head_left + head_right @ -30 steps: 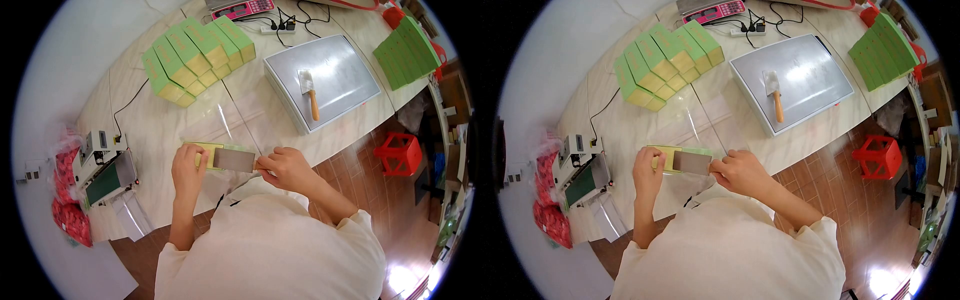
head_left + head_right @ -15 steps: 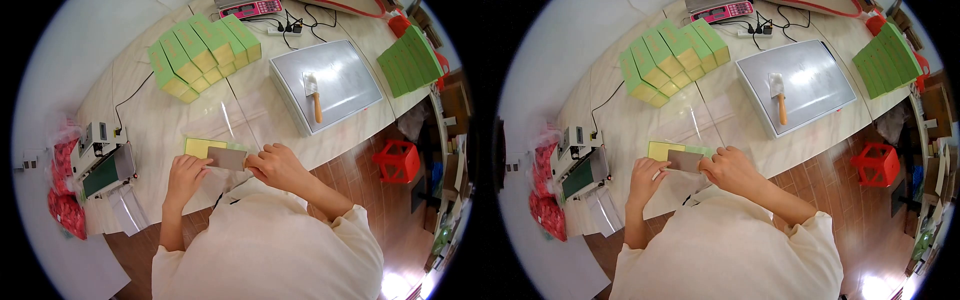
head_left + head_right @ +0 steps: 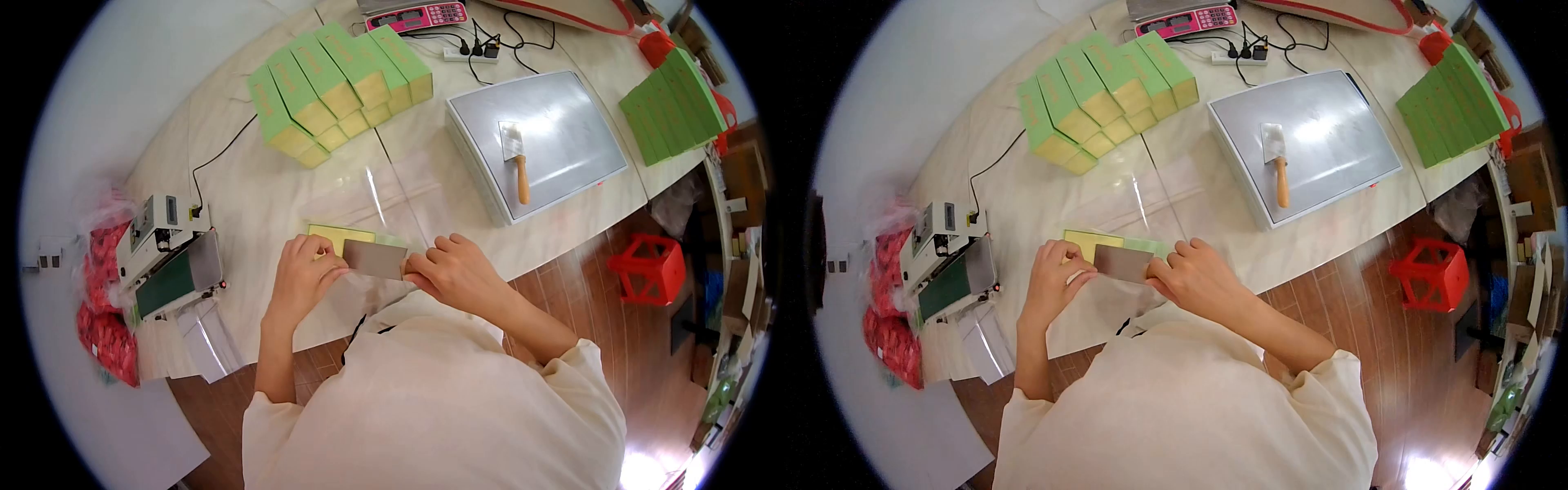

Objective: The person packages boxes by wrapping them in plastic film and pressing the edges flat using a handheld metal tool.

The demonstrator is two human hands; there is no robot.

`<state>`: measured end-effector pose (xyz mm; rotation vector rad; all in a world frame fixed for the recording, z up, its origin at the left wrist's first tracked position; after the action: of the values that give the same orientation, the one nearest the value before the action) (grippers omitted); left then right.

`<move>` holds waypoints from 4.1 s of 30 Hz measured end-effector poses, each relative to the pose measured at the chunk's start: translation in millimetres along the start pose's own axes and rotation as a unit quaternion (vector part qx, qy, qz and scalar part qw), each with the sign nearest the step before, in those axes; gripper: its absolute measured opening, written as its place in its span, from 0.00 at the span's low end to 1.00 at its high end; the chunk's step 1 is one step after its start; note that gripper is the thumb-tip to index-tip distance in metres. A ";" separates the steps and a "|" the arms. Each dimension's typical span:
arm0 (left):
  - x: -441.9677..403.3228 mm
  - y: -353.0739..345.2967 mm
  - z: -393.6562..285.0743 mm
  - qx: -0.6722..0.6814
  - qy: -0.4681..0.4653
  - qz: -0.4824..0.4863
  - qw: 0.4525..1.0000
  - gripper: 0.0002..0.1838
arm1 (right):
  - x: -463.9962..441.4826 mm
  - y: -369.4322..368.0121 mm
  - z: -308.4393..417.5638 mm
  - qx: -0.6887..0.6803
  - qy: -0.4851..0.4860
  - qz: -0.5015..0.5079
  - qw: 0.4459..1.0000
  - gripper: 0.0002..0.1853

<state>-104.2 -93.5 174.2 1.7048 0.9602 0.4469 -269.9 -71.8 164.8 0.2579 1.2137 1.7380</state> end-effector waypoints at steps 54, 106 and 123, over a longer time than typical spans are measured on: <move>-41.4 7.1 15.4 -0.038 0.030 -0.095 0.994 0.13 | -14.4 7.2 -14.2 0.021 -0.028 -0.076 0.997 0.10; -22.0 -118.1 45.0 0.298 0.223 -0.281 0.885 0.38 | 49.5 -66.4 -112.8 -0.212 -0.294 -0.154 0.919 0.47; 28.9 -79.8 38.5 0.426 0.280 -0.345 0.788 0.28 | 6.0 -73.4 -45.7 -0.373 -0.173 -0.084 0.908 0.45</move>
<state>-89.6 -87.1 82.4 1.8096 2.3942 -0.0261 -259.0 -91.9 81.2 -0.0060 0.2553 1.7780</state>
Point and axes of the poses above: each hand's wrist, its own x-axis away from the middle knuckle, its own y-axis out of the back of the hand, z = x × y, the point moved 10 cm from there along -x, towards the middle knuckle, and after that the axes turned 6 degrees about -y, right-handed, at the moved point
